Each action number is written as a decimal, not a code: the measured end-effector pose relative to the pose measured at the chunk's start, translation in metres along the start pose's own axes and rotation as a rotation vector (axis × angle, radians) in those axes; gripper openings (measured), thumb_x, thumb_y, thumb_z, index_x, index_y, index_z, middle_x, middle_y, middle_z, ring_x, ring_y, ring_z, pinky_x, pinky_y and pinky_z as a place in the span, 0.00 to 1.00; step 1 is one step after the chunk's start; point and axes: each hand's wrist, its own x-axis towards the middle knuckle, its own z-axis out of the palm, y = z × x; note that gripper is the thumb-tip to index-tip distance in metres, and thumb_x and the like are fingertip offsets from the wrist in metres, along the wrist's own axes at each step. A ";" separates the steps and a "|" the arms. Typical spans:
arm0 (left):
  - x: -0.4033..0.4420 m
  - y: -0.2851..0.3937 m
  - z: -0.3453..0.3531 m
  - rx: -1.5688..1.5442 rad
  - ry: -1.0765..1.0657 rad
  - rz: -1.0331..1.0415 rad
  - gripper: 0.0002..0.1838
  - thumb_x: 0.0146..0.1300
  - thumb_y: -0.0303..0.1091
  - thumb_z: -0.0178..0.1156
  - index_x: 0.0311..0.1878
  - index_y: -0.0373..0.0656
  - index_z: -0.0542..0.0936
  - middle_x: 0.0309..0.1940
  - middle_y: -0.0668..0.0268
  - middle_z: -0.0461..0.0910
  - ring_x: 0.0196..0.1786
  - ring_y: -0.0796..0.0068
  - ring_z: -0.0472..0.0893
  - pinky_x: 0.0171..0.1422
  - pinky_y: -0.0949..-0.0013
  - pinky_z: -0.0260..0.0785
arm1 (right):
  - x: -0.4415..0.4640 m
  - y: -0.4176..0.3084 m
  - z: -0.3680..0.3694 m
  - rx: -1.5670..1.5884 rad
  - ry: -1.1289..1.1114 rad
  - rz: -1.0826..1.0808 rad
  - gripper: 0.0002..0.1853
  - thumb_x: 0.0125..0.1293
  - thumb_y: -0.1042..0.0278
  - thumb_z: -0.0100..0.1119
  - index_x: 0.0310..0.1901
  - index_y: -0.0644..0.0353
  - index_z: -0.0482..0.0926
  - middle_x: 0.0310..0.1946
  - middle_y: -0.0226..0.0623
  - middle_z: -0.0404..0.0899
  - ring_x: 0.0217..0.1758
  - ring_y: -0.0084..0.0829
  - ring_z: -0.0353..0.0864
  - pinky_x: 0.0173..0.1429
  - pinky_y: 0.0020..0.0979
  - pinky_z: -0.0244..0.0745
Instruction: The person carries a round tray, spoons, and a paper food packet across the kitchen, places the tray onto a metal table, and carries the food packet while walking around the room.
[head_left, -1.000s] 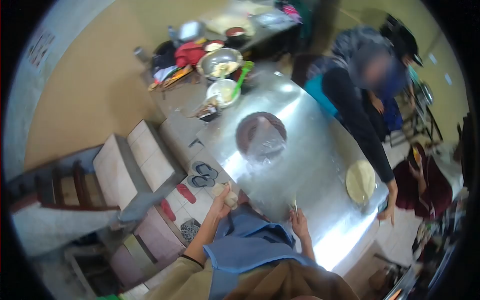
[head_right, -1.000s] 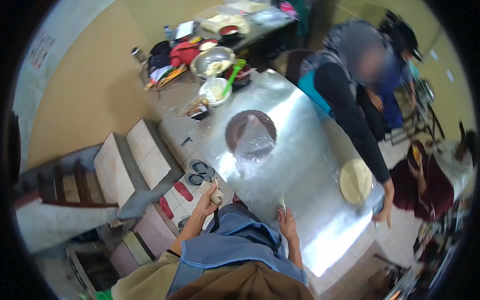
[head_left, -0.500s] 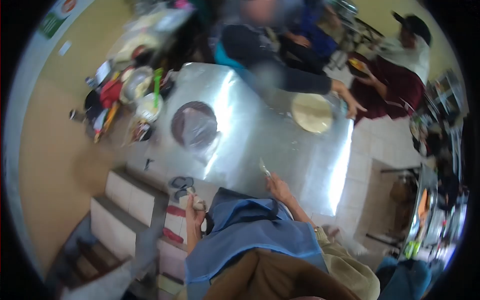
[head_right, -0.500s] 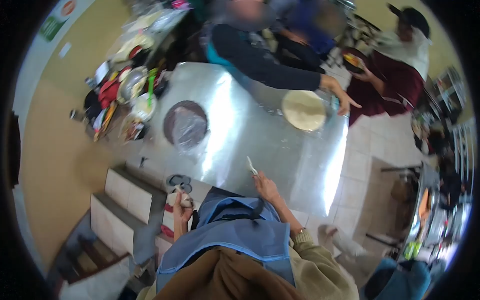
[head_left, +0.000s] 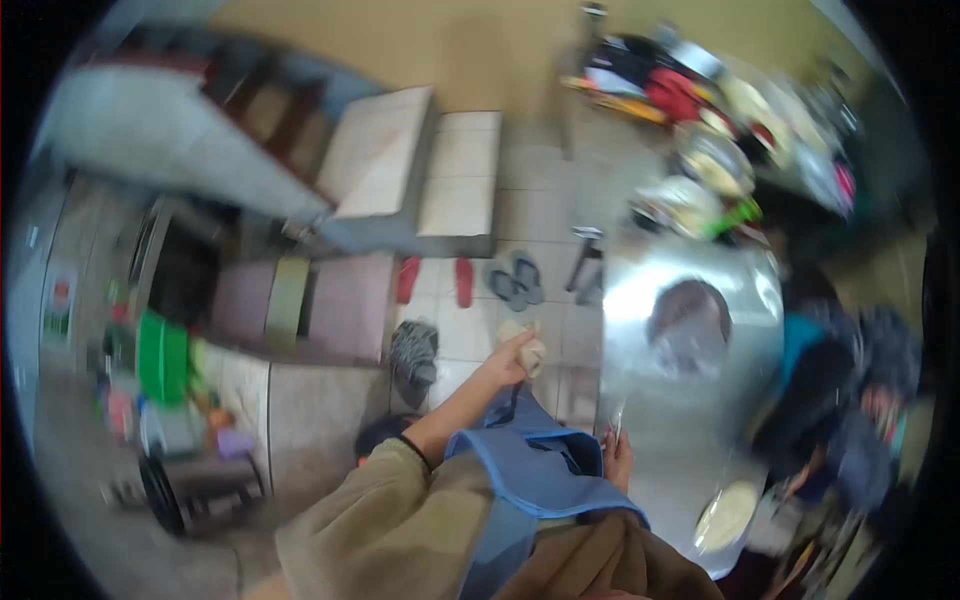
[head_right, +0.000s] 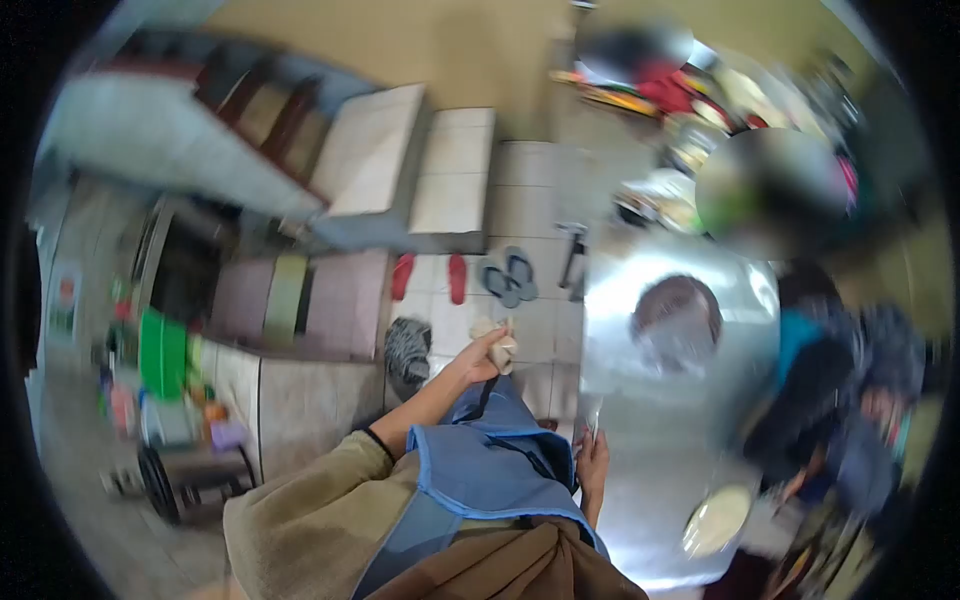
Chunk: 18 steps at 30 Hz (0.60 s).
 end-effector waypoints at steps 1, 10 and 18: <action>-0.003 0.009 -0.002 -0.029 0.029 0.028 0.09 0.60 0.39 0.59 0.40 0.48 0.76 0.34 0.70 0.78 0.37 0.73 0.77 0.43 0.66 0.70 | 0.012 -0.002 0.004 -0.024 -0.046 -0.025 0.12 0.69 0.63 0.45 0.44 0.62 0.73 0.21 0.31 0.73 0.17 0.17 0.64 0.21 0.21 0.60; -0.036 0.135 -0.056 -0.309 0.187 0.326 0.09 0.60 0.37 0.59 0.43 0.49 0.77 0.34 0.71 0.78 0.37 0.74 0.78 0.43 0.68 0.71 | 0.126 -0.047 0.089 0.103 -0.363 0.111 0.14 0.69 0.60 0.45 0.48 0.62 0.71 0.21 0.31 0.74 0.13 0.12 0.59 0.17 0.18 0.51; -0.078 0.199 -0.081 -0.459 0.351 0.684 0.08 0.61 0.39 0.57 0.41 0.48 0.75 0.30 0.70 0.77 0.32 0.75 0.78 0.36 0.69 0.72 | 0.227 -0.121 0.154 -0.232 -0.654 0.032 0.14 0.69 0.60 0.42 0.50 0.59 0.69 0.22 0.33 0.73 0.13 0.16 0.62 0.17 0.19 0.58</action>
